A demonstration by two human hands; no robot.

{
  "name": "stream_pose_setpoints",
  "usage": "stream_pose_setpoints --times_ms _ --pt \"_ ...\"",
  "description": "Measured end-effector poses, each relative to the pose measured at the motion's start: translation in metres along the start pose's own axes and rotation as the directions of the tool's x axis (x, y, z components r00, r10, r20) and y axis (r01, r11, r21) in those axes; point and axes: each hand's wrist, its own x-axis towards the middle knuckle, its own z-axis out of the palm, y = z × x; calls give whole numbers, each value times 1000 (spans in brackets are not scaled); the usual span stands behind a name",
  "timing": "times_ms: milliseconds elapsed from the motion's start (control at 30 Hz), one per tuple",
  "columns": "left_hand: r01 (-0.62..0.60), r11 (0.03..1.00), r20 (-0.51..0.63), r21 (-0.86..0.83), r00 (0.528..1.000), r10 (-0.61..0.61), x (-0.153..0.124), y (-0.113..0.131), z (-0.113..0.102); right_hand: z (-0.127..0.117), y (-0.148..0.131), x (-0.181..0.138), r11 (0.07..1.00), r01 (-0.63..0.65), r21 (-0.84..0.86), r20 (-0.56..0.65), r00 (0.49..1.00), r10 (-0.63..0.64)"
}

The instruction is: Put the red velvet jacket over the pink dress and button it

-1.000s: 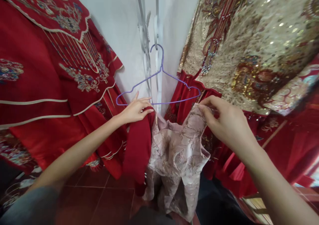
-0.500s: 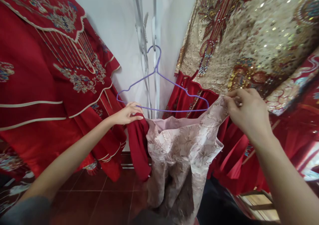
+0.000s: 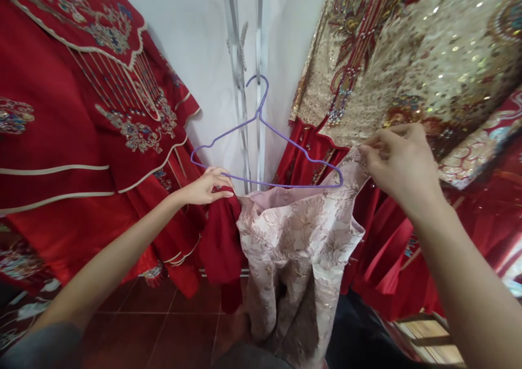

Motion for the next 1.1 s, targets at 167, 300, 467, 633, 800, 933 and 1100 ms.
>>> stream_pose_setpoints --times_ms 167,300,467,633,800,933,1100 --pt "12 1000 5 16 1000 -12 -3 -2 -6 -14 13 -1 989 149 -18 -89 985 -150" --pt "15 1000 12 12 1000 -15 -2 -2 -7 -26 16 -3 981 172 -91 -116 976 -182" --pt "14 1000 22 -16 1000 -14 -1 0 -5 -25 18 0 984 158 -82 -105 980 -167" --pt "2 997 36 -71 999 1 0 6 -2 -13 0 10 990 143 -4 -50 988 -143" --pt "4 990 27 -139 1000 0 9 17 10 10 -37 24 979 171 110 -26 985 -169" --pt "10 981 11 -192 1000 -8 15 23 20 36 -53 29 959 118 258 17 992 -126" --pt "45 981 -20 -191 999 -49 13 20 22 68 -48 22 893 -120 434 325 945 -31"
